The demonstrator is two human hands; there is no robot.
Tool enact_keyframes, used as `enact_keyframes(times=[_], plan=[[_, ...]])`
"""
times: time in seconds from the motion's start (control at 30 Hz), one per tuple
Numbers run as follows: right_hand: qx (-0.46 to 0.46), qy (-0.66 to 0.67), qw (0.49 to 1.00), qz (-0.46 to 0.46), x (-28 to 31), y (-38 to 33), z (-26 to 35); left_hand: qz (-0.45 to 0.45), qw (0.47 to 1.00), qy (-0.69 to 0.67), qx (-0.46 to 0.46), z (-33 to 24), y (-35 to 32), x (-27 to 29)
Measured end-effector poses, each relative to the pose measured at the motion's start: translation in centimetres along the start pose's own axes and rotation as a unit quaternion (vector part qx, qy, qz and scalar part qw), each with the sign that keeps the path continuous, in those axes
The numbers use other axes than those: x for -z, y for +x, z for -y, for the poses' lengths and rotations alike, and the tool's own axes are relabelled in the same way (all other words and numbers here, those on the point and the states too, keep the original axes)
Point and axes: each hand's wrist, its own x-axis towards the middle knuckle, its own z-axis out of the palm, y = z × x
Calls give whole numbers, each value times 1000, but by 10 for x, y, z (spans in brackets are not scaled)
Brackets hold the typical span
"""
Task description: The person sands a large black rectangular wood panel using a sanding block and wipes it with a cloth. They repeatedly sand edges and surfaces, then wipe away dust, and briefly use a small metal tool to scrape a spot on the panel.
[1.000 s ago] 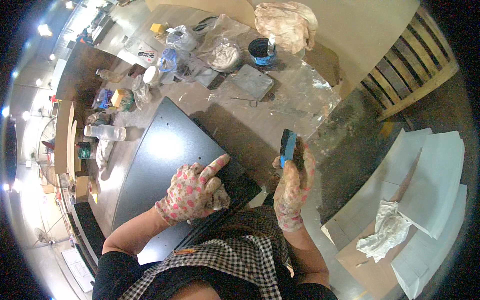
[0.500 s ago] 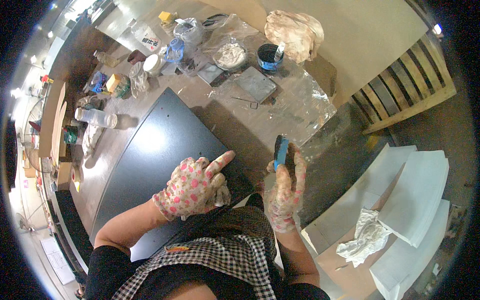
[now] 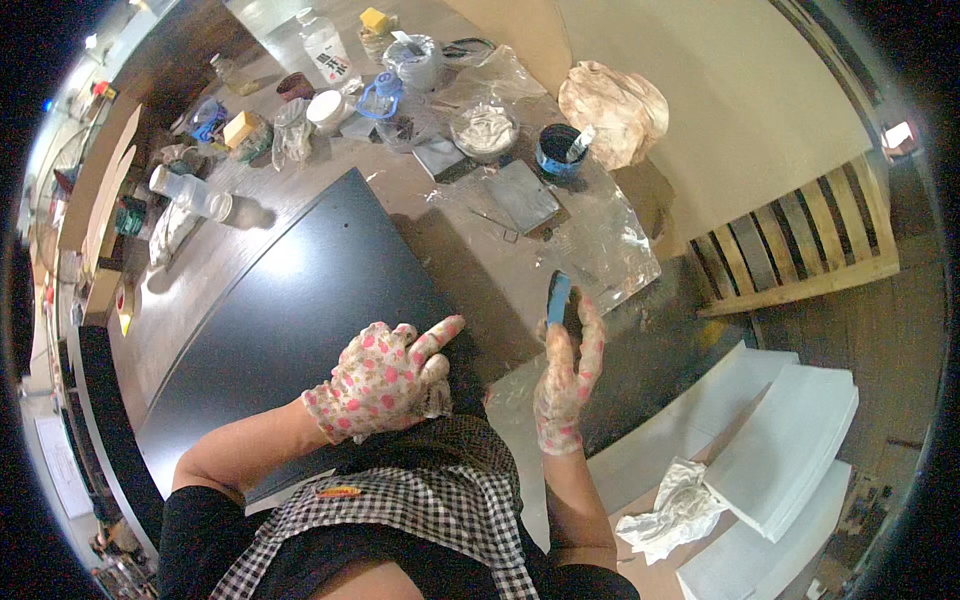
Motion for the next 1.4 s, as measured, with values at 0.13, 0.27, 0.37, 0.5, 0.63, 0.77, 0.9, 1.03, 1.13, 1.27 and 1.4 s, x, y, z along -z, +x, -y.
enact_keyframes(times=[0.13, 0.27, 0.37, 0.5, 0.63, 0.77, 0.9, 1.03, 1.13, 1.27, 1.4], plan=[[-45, -17, 998, 50, -4, 15, 2, -8, 1000, 5, 28, -7, 5, -2], [-26, -1, 996, 81, -14, 26, 1, -9, 998, 33, 50, -11, 5, -7], [-38, 11, 995, 92, -21, 27, -1, -26, 997, 45, 50, -11, 2, -13], [20, -20, 997, 70, -23, 19, -5, -42, 997, 50, 37, -10, -2, -19], [24, -74, 996, 41, -12, 19, -6, -75, 996, 43, 30, -9, 0, -22], [65, -216, 971, 79, -4, 48, -8, -97, 994, 30, 48, -11, 3, -25], [200, -336, 912, 127, -18, 103, -20, -90, 993, 27, 70, -15, 11, -27], [224, -380, 880, 177, -37, 155, -40, -72, 976, -93, 182, -23, 20, -30], [291, -396, 849, 196, -29, 175, -47, -79, 981, -1, 180, -32, 20, -29], [235, -350, 879, 224, 10, 172, -42, -106, 972, 44, 203, -44, 12, -26], [146, -475, 783, 375, 43, 154, -39, -62, 967, 44, 245, -52, 15, -24]])
